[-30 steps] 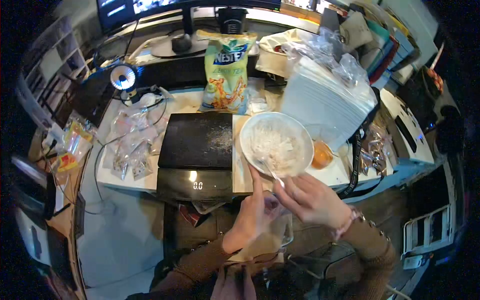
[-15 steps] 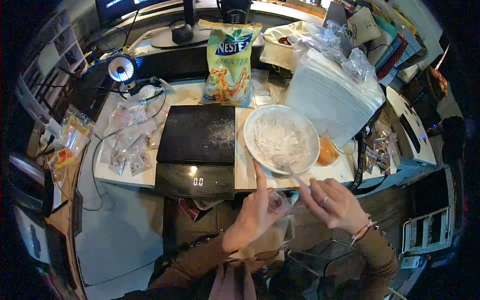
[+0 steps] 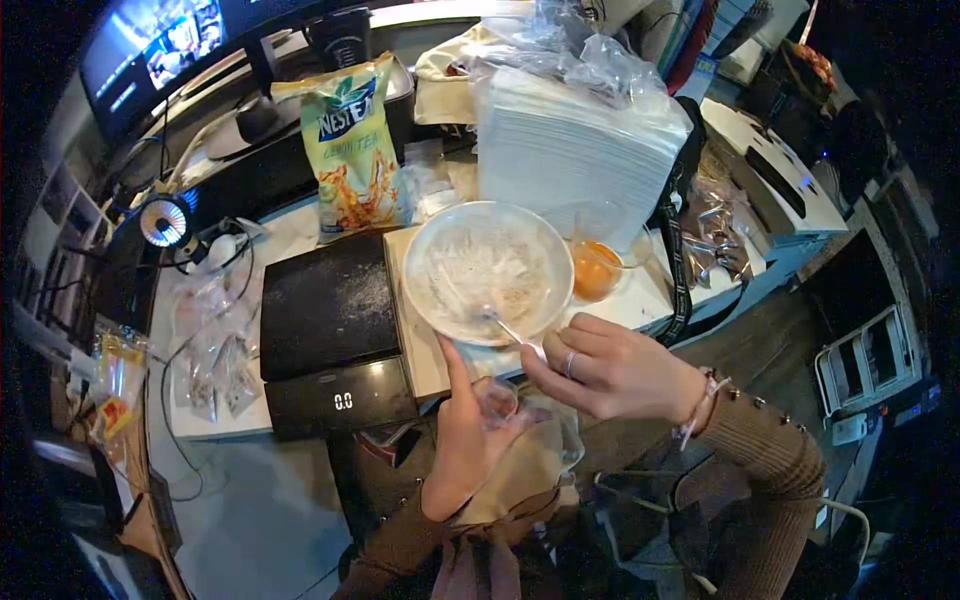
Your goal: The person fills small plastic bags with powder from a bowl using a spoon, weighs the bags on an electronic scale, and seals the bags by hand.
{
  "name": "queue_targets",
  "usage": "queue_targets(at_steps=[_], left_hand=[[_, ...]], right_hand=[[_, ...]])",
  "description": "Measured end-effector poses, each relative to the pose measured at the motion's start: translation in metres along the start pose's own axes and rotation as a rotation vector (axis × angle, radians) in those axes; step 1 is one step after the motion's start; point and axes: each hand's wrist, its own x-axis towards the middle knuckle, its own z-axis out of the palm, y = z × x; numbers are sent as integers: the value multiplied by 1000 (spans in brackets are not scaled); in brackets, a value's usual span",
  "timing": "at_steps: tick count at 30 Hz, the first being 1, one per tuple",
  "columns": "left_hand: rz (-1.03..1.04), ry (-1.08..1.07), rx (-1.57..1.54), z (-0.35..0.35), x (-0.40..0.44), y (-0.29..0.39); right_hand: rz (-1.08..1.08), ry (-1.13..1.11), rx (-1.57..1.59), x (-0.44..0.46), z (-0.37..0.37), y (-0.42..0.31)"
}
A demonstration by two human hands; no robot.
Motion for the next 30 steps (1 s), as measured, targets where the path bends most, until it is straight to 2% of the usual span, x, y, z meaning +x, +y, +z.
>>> queue_targets(at_steps=[2, 4, 7, 11, 16, 19, 23, 28, 30], left_hand=[[-1, -13, -1, 0, 1, 2], [-25, -3, 34, -1, 0, 5], [-27, -8, 53, 1, -2, 2], [-21, 13, 40, -2, 0, 0], [-83, -12, 8, 0, -3, 5], [-104, -37, 15, 2, -4, 8], [-111, -29, 31, 1, -2, 13], [-119, -24, 0, -1, -3, 11], [-110, -46, 13, 0, -2, 11]], right_hand=[[13, 5, -9, 0, -2, 2], [58, 154, -3, 13, 3, 18], [103, 193, 68, 34, 28, 35], [90, 81, 170, 24, 20, 16], [112, 42, 184, 3, -4, 6], [282, 181, 64, 10, 14, 27], [341, 129, 145, 8, 28, 33], [291, 109, 306, -8, 8, 12], [355, 251, 240, -4, 19, 18]])
